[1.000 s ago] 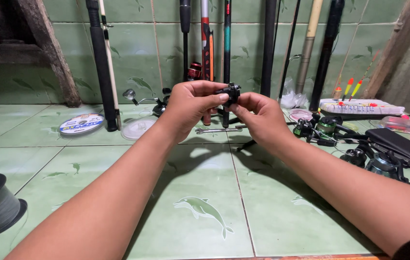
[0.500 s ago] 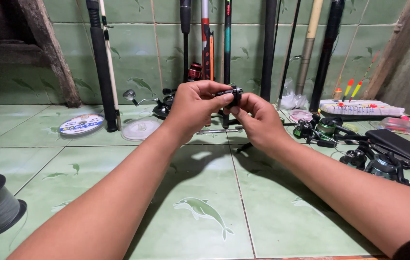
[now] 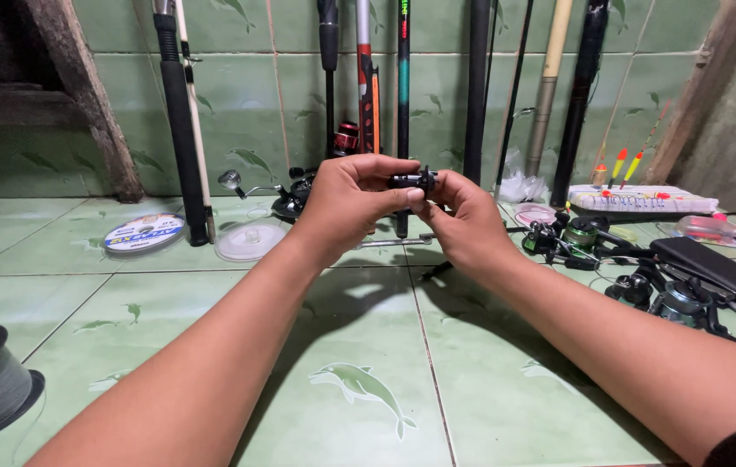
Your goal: Assembling a fishing reel and mounting it onto a fishing rod
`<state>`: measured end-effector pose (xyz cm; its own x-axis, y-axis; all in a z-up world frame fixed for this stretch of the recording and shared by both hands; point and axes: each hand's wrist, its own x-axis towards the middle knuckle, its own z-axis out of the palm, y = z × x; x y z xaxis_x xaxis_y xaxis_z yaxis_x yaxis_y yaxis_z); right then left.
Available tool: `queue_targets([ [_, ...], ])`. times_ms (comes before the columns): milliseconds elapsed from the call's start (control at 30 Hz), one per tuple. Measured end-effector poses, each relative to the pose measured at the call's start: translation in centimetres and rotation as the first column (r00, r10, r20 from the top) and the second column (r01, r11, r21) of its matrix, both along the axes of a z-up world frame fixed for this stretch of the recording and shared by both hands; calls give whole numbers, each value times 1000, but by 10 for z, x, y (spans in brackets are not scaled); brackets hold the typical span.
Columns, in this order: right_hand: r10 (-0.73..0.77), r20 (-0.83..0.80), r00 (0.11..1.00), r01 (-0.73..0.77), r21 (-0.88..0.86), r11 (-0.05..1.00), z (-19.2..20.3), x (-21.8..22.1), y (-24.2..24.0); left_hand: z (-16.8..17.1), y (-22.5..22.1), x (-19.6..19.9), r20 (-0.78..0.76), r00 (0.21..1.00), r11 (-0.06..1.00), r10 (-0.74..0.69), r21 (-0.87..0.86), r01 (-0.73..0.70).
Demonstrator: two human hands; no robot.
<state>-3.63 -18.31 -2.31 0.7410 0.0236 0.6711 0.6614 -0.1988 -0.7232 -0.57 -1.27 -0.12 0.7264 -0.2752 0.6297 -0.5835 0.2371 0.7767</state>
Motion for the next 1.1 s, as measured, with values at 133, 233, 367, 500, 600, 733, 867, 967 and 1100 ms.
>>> queue_targets([
  [133, 5, 1, 1000, -5, -6, 1000, -3, 5, -1, 0, -1, -2, 8, 1000, 1000, 7, -9, -7],
  [233, 30, 5, 1000, -30, 53, 998, -7, 8, -1, 0, -1, -1, 26, 999, 999, -27, -36, 28],
  [367, 33, 2, 999, -33, 39, 999, -6, 4, -1, -1, 0, -1, -4, 1000, 999, -29, -42, 29],
  [500, 57, 11, 998, -57, 29, 998, -12, 13, -5, 0, -1, 2, -34, 998, 994, -51, -97, 47],
  [600, 38, -64, 997, -39, -2, 999, 4, 13, -10, 2, -4, -2, -107, 993, 995, 54, -74, -63],
  [733, 12, -147, 989, -31, -127, 991, 41, -6, -31, 3, -7, -3, -155, 985, 994, 78, -64, -89],
  [867, -41, -224, 974, -39, -338, 940, 77, -17, -61, 8, -21, -10, -174, 982, 997, 74, -2, -75],
  [967, -127, -291, 948, -24, -463, 886, 100, -23, -91, 13, -44, -6, -203, 978, 997, 43, 66, -30],
  [1100, -295, -372, 880, 23, -588, 809, 119, -30, -132, 16, -92, 2, -308, 948, 988, -74, 110, 113],
])
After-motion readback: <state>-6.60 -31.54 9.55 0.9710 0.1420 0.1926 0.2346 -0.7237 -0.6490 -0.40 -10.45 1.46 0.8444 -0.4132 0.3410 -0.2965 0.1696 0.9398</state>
